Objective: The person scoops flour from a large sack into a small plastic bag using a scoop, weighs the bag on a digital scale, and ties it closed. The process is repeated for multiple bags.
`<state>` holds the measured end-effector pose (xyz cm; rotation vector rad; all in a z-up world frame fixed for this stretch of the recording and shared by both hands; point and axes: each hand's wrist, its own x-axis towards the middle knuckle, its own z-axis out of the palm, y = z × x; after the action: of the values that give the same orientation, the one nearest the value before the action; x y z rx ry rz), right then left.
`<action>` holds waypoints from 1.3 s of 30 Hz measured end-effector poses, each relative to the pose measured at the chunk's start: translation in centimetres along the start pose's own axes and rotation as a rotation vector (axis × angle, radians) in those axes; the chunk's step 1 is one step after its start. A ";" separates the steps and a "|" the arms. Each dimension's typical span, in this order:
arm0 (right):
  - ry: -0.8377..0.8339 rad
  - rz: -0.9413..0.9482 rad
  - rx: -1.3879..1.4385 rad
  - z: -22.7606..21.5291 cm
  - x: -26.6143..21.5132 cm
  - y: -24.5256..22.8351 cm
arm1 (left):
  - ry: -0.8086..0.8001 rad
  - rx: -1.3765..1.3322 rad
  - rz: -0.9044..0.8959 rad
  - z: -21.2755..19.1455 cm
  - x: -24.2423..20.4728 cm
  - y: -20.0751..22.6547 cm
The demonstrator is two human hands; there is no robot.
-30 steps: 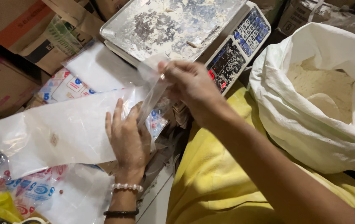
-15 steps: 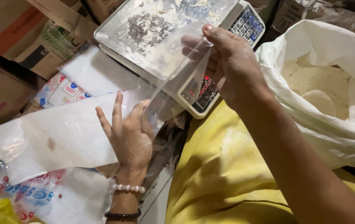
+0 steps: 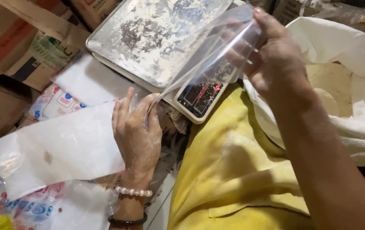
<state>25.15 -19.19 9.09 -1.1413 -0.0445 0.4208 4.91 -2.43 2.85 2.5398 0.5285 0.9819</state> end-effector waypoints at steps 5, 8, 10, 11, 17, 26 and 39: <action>0.085 -0.033 0.145 -2.3 0.3 -1.2 | 0.009 -0.079 0.007 0.2 0.9 1.7; 0.210 -0.026 0.159 -4.1 0.9 -1.8 | -0.010 -0.173 -0.024 0.4 1.7 2.9; 0.235 -0.029 0.268 -5.4 1.5 -2.4 | -0.039 -0.240 -0.054 0.6 2.2 3.6; 0.195 -0.053 0.341 -6.0 1.8 -2.6 | -0.056 -0.267 -0.064 0.6 2.5 4.0; 0.097 -0.129 0.512 -9.8 3.0 -4.0 | -0.170 -0.379 -0.166 1.1 3.8 6.4; 0.195 -0.126 0.549 -11.7 2.8 -6.1 | -0.399 -0.565 -0.325 2.7 4.5 8.4; 0.351 -0.254 0.304 -17.3 4.6 -6.5 | -1.120 -0.834 -0.470 5.3 4.6 8.6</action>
<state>35.59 -34.98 6.73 -0.8813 0.1749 -0.0047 13.56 -8.77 5.77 1.6704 0.2405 -0.3862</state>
